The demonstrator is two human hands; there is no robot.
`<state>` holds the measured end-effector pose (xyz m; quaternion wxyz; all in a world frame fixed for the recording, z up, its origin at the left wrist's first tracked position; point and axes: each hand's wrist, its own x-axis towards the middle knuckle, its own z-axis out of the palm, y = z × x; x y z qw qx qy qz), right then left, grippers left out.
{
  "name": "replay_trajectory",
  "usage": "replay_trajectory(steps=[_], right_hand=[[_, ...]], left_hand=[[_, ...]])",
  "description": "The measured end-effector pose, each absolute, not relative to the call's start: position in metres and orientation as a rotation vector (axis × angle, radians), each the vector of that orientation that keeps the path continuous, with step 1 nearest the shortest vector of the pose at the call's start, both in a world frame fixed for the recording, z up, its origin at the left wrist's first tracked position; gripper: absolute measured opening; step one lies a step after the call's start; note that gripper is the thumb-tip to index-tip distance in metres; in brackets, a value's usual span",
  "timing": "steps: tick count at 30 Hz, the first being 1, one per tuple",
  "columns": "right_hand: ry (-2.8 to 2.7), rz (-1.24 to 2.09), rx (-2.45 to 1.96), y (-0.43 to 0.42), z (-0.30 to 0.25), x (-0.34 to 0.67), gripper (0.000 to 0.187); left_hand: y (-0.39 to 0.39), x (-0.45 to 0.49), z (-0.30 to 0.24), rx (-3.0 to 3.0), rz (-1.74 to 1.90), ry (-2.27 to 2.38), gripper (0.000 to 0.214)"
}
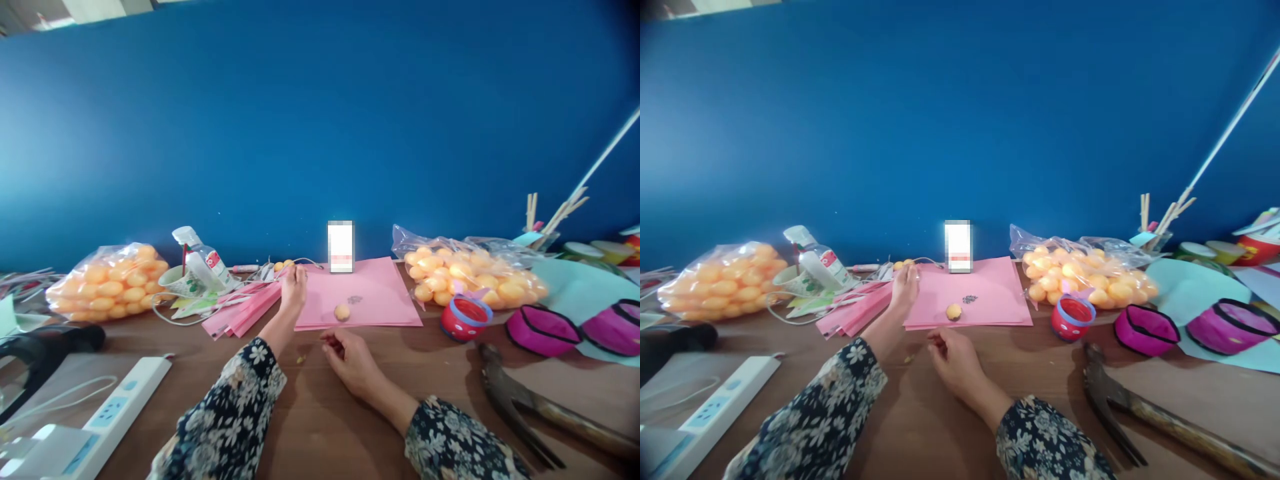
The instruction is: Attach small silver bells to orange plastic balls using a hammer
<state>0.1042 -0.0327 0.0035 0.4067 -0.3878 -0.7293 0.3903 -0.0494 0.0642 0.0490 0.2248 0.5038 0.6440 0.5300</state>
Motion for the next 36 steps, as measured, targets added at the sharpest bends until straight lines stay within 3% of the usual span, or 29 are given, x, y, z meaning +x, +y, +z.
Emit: replay_trajectory(steps=[13,19,22,28,31,36], right_hand=[[-1.915,0.920,-1.004,-0.031,-0.004,0.100,0.021],[-1.901,0.928,-0.988,-0.032,0.002,0.101,0.018],[-1.800,0.986,-0.959,-0.034,0.010,0.104,0.013],[-1.278,1.069,-1.061,-0.029,0.013,0.116,0.043],[-1.208,1.014,-1.085,-0.021,0.014,0.122,0.044],[-1.232,0.865,-1.121,-0.009,0.018,0.130,0.036]], left_hand=[[0.113,-0.058,0.035,1.963,0.920,2.080,0.032],[0.104,-0.057,0.041,1.985,0.995,2.116,0.037],[0.086,-0.046,0.044,1.844,1.241,1.850,0.036],[0.030,-0.014,0.030,1.731,1.200,1.601,0.034],[0.011,-0.006,0.017,1.748,1.215,1.513,0.050],[-0.001,-0.003,0.014,1.586,1.303,1.454,0.035]])
